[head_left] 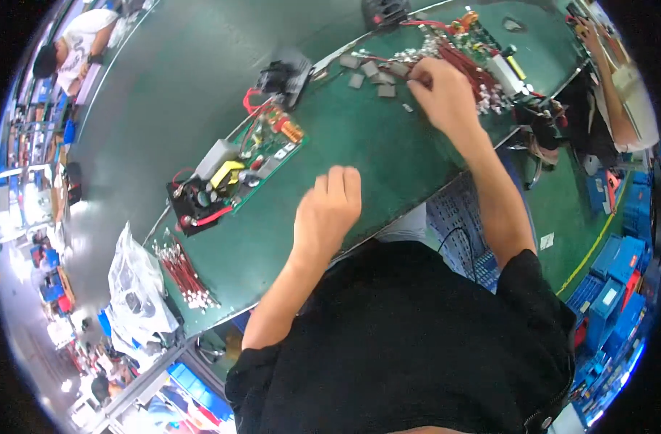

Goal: Assembling circuit boards into metal housings and connecting internal components.

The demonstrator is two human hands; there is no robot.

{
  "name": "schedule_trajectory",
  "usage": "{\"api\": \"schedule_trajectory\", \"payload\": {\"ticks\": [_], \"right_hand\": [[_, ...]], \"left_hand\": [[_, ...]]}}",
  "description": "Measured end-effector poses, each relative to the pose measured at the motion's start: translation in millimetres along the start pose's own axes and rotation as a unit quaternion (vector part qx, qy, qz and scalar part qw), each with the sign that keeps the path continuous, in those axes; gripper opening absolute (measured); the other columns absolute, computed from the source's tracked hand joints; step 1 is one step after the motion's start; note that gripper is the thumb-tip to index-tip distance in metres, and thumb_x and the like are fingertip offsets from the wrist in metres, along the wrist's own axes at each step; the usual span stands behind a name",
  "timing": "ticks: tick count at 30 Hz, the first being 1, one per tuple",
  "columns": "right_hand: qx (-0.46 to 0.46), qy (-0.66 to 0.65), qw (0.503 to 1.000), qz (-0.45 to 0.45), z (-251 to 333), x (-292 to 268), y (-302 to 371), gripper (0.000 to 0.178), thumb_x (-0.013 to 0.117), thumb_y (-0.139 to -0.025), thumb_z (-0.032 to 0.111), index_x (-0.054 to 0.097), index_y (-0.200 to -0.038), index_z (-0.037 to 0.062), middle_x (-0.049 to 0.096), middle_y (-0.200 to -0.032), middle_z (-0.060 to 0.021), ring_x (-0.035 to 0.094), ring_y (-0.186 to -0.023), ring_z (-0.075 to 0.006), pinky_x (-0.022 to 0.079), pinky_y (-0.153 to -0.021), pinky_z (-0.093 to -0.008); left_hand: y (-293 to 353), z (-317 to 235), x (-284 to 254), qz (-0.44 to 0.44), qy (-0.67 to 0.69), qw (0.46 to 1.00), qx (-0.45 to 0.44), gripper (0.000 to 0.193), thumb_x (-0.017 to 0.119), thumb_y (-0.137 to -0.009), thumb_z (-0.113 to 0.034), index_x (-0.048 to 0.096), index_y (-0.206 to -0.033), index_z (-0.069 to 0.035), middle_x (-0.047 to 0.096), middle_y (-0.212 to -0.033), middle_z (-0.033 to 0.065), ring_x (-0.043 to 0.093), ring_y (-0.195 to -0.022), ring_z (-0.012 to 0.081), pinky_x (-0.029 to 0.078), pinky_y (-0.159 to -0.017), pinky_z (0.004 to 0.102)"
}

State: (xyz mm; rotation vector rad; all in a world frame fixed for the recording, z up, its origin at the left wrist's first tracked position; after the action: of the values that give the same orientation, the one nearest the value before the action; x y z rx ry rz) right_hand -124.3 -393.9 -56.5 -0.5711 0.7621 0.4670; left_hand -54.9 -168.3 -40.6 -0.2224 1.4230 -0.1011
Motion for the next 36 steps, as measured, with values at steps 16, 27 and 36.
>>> {"api": "schedule_trajectory", "payload": {"ticks": [16,27,36], "right_hand": [[-0.023,0.254,0.966,-0.035,26.4,7.9,3.6,0.015,0.063,-0.085,0.019,0.069,-0.092,0.0071,0.068,-0.085,-0.0116,0.066,-0.079,-0.0338,0.052,-0.073,-0.0427],[-0.095,0.193,0.976,-0.031,33.8,-2.4,11.1,0.013,0.064,-0.086,0.016,0.066,-0.092,0.0043,0.065,-0.091,-0.0116,0.065,-0.082,-0.0327,0.052,-0.073,-0.0416],[0.001,-0.102,0.991,-0.089,47.4,-19.0,23.6,0.014,0.065,-0.091,0.006,0.066,-0.102,-0.0014,0.073,-0.087,-0.0073,0.070,-0.079,-0.0122,0.054,-0.071,-0.0254]], "left_hand": [[24.1,118.8,-19.7,-0.119,0.172,0.968,-0.138,0.020,0.061,-0.086,-0.003,0.061,-0.105,-0.006,0.061,-0.091,0.0120,0.057,-0.088,0.0312,0.046,-0.077,0.0425],[17.0,122.5,-11.1,-0.151,0.108,0.978,-0.092,0.012,0.068,-0.083,-0.010,0.064,-0.094,-0.011,0.061,-0.093,0.0015,0.057,-0.092,0.0221,0.043,-0.079,0.0386],[21.7,104.9,-10.3,-0.173,-0.002,0.984,-0.052,0.020,0.063,-0.080,-0.008,0.061,-0.099,-0.009,0.062,-0.094,0.0018,0.059,-0.094,0.0217,0.044,-0.084,0.0376]]}}
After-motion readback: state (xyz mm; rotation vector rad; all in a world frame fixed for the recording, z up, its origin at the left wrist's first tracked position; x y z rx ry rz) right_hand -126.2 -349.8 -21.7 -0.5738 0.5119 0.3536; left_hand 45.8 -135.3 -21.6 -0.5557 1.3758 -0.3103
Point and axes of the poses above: each hand's wrist, its own y-axis away from the middle knuckle, its own x-axis out of the palm, z = x × y, the point moved 10 cm from there along -y, towards the middle knuckle
